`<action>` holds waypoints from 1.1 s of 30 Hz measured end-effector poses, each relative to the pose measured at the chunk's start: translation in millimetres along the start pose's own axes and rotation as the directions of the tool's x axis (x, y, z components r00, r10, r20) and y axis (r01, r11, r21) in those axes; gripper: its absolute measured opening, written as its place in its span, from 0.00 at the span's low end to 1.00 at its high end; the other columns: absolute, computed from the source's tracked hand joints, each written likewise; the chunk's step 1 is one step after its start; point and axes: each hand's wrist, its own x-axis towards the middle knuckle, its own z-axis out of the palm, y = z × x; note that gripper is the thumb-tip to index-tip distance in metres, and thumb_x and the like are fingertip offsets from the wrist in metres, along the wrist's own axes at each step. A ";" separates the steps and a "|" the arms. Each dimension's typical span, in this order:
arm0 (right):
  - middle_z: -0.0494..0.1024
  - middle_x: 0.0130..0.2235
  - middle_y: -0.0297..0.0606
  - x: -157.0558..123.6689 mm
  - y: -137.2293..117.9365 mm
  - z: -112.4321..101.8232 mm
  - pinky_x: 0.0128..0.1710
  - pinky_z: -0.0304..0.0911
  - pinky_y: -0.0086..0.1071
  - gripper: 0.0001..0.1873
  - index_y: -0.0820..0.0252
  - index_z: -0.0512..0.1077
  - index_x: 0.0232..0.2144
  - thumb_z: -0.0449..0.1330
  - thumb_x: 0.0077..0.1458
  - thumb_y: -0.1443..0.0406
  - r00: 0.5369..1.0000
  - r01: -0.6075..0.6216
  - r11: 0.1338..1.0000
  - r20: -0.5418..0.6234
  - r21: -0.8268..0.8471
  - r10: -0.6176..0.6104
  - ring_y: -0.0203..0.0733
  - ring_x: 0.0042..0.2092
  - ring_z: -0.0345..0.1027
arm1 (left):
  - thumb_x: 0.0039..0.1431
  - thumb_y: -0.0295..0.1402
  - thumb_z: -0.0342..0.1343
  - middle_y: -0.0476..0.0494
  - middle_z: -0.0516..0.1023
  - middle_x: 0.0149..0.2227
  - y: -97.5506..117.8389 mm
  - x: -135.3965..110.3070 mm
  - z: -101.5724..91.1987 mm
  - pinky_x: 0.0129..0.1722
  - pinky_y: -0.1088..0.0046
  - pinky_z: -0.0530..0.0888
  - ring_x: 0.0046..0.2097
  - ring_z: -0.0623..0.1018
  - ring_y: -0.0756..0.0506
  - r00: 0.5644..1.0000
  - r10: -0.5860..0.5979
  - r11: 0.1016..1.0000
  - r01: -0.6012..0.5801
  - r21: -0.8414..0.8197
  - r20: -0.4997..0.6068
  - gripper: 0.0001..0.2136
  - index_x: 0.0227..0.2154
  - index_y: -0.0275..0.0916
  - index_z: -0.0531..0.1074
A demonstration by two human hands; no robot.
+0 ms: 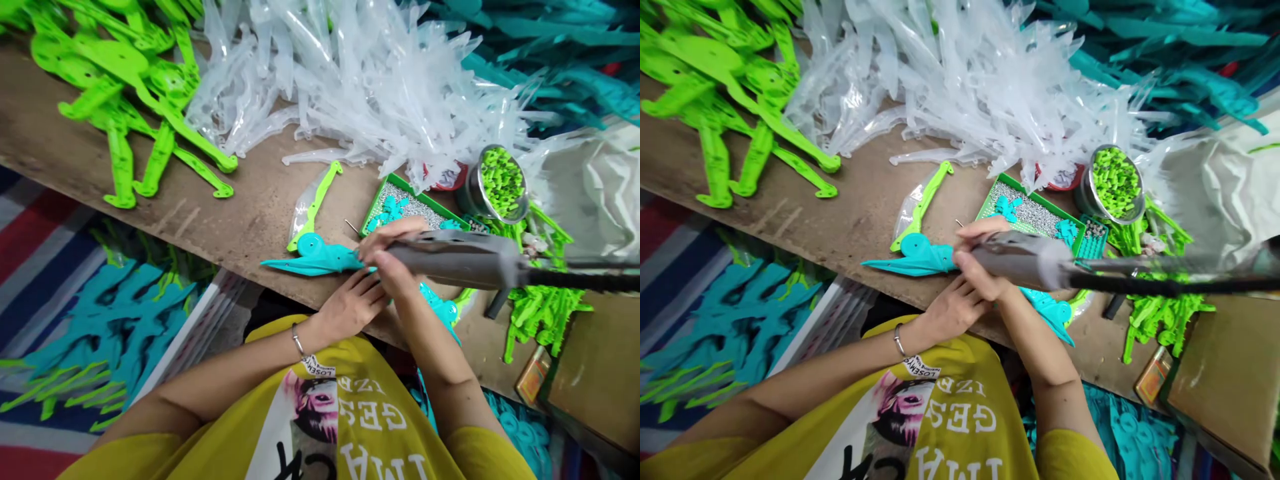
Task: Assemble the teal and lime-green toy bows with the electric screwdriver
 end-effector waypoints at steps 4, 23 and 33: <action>0.71 0.20 0.23 15.5 -8.9 -31.6 0.24 0.66 0.36 0.13 0.50 0.69 0.39 0.66 0.52 0.59 0.932 0.180 0.982 -0.310 -0.058 -0.189 0.38 0.19 0.65 | 0.69 0.26 0.54 0.33 0.73 0.64 0.5 -0.5 -2.3 0.67 0.51 0.69 0.66 0.71 0.37 0.998 0.008 0.999 -0.011 0.052 0.054 0.21 0.63 0.33 0.69; 0.68 0.18 0.22 18.4 15.8 -56.5 0.26 0.65 0.36 0.17 0.53 0.67 0.35 0.66 0.47 0.54 0.919 -0.032 0.985 -0.391 -0.172 -0.039 0.38 0.19 0.64 | 0.68 0.27 0.56 0.34 0.73 0.65 0.7 -3.1 0.1 0.68 0.50 0.69 0.67 0.71 0.37 0.998 0.000 0.998 -0.004 0.056 0.062 0.22 0.64 0.35 0.68; 0.68 0.20 0.27 18.1 -33.5 7.8 0.25 0.67 0.37 0.08 0.52 0.71 0.30 0.66 0.52 0.59 0.977 0.090 0.992 -0.200 0.088 -0.071 0.38 0.20 0.64 | 0.69 0.27 0.54 0.37 0.76 0.61 -0.5 -0.9 0.3 0.68 0.53 0.69 0.65 0.73 0.38 1.000 0.031 0.999 -0.031 0.013 0.002 0.16 0.58 0.33 0.73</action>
